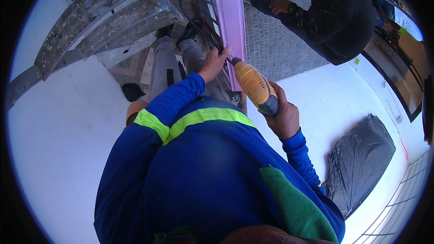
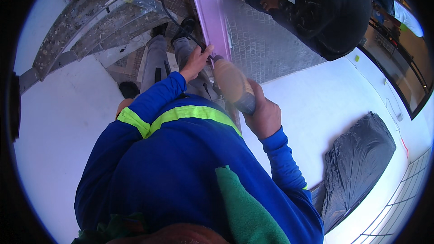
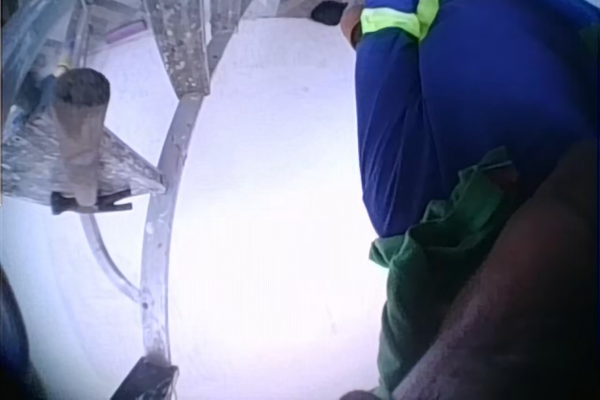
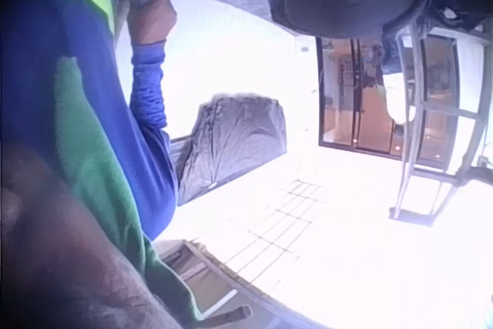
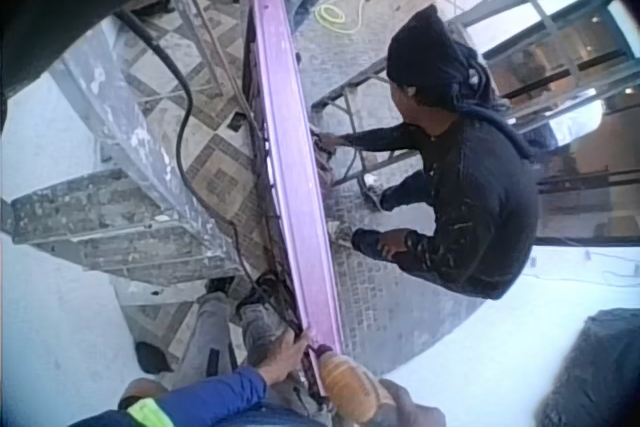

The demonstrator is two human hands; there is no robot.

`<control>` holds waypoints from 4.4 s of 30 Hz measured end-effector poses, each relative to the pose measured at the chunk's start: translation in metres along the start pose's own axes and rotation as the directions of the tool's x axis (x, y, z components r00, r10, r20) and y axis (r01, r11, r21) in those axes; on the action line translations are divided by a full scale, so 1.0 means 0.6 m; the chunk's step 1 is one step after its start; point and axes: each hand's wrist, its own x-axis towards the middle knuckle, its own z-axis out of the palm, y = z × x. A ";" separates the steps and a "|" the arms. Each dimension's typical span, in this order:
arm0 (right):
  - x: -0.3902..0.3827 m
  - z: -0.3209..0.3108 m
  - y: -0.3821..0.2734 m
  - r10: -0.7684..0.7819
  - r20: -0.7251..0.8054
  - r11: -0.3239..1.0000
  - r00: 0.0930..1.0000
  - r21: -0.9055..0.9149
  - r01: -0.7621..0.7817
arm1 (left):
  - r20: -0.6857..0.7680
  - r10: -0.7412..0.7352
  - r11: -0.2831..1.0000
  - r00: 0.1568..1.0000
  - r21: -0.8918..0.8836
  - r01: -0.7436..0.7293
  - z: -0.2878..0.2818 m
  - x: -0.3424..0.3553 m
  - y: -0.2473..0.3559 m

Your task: The person uses a corded drill to fasten a purple metal railing to a metal frame. A coworker assists by holding the railing and using a hammer to secure it. The person drills multiple holes along the railing while standing on a ladder.

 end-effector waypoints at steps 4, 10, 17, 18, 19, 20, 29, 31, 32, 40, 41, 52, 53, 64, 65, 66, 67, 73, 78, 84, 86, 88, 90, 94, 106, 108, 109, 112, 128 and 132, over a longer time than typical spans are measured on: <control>0.000 0.003 0.004 -0.042 -0.047 0.999 0.998 0.024 0.043 | -0.024 0.031 0.999 0.999 0.031 -0.030 0.000 -0.002 0.002; 0.000 0.004 0.004 -0.020 -0.028 1.000 0.999 0.023 0.021 | -0.001 -0.020 0.999 1.000 -0.048 0.020 0.002 0.001 0.000; -0.006 0.004 -0.003 0.042 0.027 0.999 0.999 -0.009 -0.042 | 0.004 -0.028 0.999 1.000 -0.028 0.028 0.001 -0.001 0.002; -0.007 0.005 -0.004 0.044 0.030 0.999 0.999 -0.014 -0.043 | 0.005 -0.020 0.999 1.000 -0.035 0.020 0.001 0.000 0.002; -0.008 0.005 -0.005 0.045 0.033 0.999 0.998 -0.018 -0.045 | 0.005 -0.013 0.999 1.000 -0.042 0.013 0.002 0.002 0.001; -0.008 0.006 -0.005 0.047 0.036 0.999 0.998 -0.023 -0.046 | 0.006 -0.005 0.999 1.000 -0.049 0.006 0.003 0.003 -0.001; -0.011 0.009 -0.004 -0.010 0.000 1.000 1.000 -0.028 0.010 | 0.009 0.006 0.999 1.000 -0.052 -0.006 0.003 0.006 -0.007; -0.011 0.009 -0.002 -0.003 0.009 0.999 1.000 -0.032 0.003 | 0.012 0.010 0.998 1.000 -0.062 -0.010 0.003 0.003 -0.003; -0.011 0.009 -0.001 0.000 0.014 0.999 1.000 -0.034 0.000 | 0.013 0.013 0.998 1.000 -0.067 -0.012 0.003 0.002 -0.002; -0.009 0.007 0.000 -0.045 -0.018 0.998 0.999 -0.037 0.044 | 0.019 0.006 0.997 1.000 -0.076 -0.005 0.002 0.001 0.000; -0.009 0.006 -0.001 -0.062 -0.023 0.998 0.998 -0.030 0.061 | 0.022 0.014 0.997 1.000 -0.082 -0.012 0.002 0.001 -0.001; -0.005 0.004 0.003 -0.012 0.012 0.998 1.000 -0.054 0.012 | 0.007 0.004 0.998 1.000 -0.069 -0.003 0.002 -0.001 0.004; -0.004 0.004 0.005 0.002 0.022 0.999 1.000 -0.054 -0.001 | 0.007 0.003 0.998 1.000 -0.064 -0.002 0.002 0.000 0.002; -0.003 0.005 0.007 -0.047 -0.005 0.997 0.999 -0.063 0.046 | 0.018 -0.027 0.996 0.999 -0.084 0.028 0.002 0.003 -0.001; -0.002 0.005 0.007 -0.048 -0.006 0.997 0.999 -0.066 0.048 | 0.024 -0.043 0.996 0.999 -0.077 0.044 0.001 0.002 0.002; -0.002 0.005 0.006 -0.048 -0.002 0.996 0.999 -0.071 0.047 | 0.022 -0.039 0.997 0.999 -0.070 0.041 0.001 0.002 0.004; -0.002 0.004 0.006 -0.046 0.002 0.996 0.999 -0.075 0.046 | 0.020 -0.036 0.997 0.999 -0.062 0.037 0.000 0.001 0.006; -0.002 0.000 0.004 -0.056 0.006 0.993 0.998 -0.108 0.056 | 0.010 0.008 0.996 1.000 -0.085 -0.007 0.001 -0.005 0.012; -0.001 -0.001 0.014 -0.084 0.002 0.990 0.996 -0.117 0.084 | 0.007 0.005 0.998 1.000 -0.067 -0.005 0.004 -0.003 0.009; 0.022 0.019 0.018 -0.034 0.040 0.999 0.999 -0.028 0.036 | -0.026 -0.021 0.999 0.999 0.045 0.022 0.004 -0.006 0.003; 0.023 0.015 0.020 0.009 0.051 1.000 0.999 0.018 -0.010 | -0.009 -0.063 0.997 0.998 0.033 0.063 0.006 -0.004 0.001; 0.016 0.011 0.017 0.013 0.051 0.998 0.999 0.066 -0.016 | -0.010 -0.003 1.000 1.000 0.024 0.003 0.008 -0.002 -0.002; 0.005 0.005 0.014 0.034 0.056 0.992 0.998 0.116 -0.040 | -0.007 0.003 1.000 1.000 0.009 -0.003 0.007 0.000 -0.007; -0.042 -0.025 0.015 0.029 0.004 0.973 1.000 0.230 -0.029 | -0.032 0.014 0.999 0.999 -0.039 -0.015 0.013 0.003 -0.013; -0.203 0.141 0.030 0.356 -0.085 0.593 0.931 0.790 -0.155 | 0.119 -0.092 0.960 0.989 -0.252 0.120 0.001 -0.018 0.070; -0.237 0.188 0.023 0.402 -0.049 0.430 0.914 0.892 -0.141 | 0.114 -0.118 0.953 0.986 -0.266 0.145 0.002 -0.022 0.068; -0.248 0.213 0.019 0.431 -0.085 0.408 0.898 0.907 -0.109 | 0.118 -0.117 0.950 0.986 -0.278 0.146 0.003 -0.018 0.068; -0.288 0.268 -0.004 0.492 -0.141 0.331 0.859 0.943 -0.035 | 0.169 -0.152 0.937 0.974 -0.288 0.196 -0.002 -0.006 0.061; -0.283 0.443 0.045 0.490 -0.434 0.517 0.756 0.843 0.149 | 0.173 -0.145 0.989 0.974 -0.008 0.149 -0.051 -0.003 0.070; -0.287 0.485 0.063 0.510 -0.489 0.549 0.707 0.818 0.171 | 0.123 -0.319 0.878 0.940 0.410 0.245 -0.095 -0.043 0.166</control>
